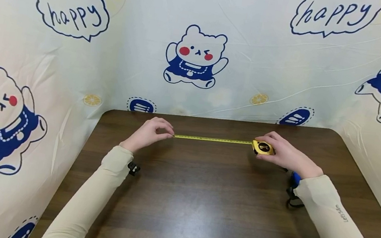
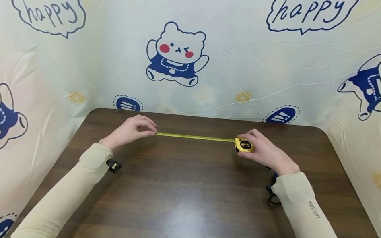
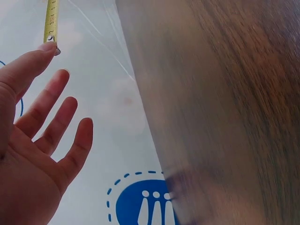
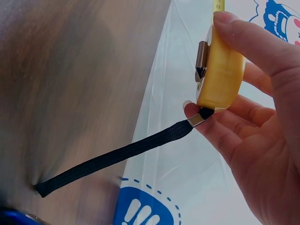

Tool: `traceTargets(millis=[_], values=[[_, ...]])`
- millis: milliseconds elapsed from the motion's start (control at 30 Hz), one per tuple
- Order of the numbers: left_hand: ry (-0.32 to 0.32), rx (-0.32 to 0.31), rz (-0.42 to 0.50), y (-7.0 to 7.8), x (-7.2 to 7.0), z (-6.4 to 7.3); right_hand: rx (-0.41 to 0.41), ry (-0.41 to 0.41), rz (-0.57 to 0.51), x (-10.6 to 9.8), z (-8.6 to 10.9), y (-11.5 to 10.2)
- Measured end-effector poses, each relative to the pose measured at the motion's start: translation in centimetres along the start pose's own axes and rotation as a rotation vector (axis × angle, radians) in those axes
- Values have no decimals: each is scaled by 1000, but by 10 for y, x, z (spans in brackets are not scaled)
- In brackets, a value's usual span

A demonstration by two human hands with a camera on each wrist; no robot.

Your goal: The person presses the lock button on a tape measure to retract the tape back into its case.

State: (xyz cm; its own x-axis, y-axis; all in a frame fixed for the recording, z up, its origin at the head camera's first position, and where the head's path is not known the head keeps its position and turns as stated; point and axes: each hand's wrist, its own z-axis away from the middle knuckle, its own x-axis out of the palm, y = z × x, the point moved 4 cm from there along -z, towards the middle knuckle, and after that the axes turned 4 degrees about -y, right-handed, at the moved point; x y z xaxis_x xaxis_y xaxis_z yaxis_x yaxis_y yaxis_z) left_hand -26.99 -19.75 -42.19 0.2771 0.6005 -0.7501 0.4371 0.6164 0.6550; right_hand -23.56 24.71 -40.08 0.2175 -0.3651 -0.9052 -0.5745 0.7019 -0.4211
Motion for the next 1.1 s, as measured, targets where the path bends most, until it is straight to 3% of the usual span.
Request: traceTargets(millis=[1100], values=[[0, 84, -17, 22, 30, -19, -43, -11, -26, 14, -16, -17]])
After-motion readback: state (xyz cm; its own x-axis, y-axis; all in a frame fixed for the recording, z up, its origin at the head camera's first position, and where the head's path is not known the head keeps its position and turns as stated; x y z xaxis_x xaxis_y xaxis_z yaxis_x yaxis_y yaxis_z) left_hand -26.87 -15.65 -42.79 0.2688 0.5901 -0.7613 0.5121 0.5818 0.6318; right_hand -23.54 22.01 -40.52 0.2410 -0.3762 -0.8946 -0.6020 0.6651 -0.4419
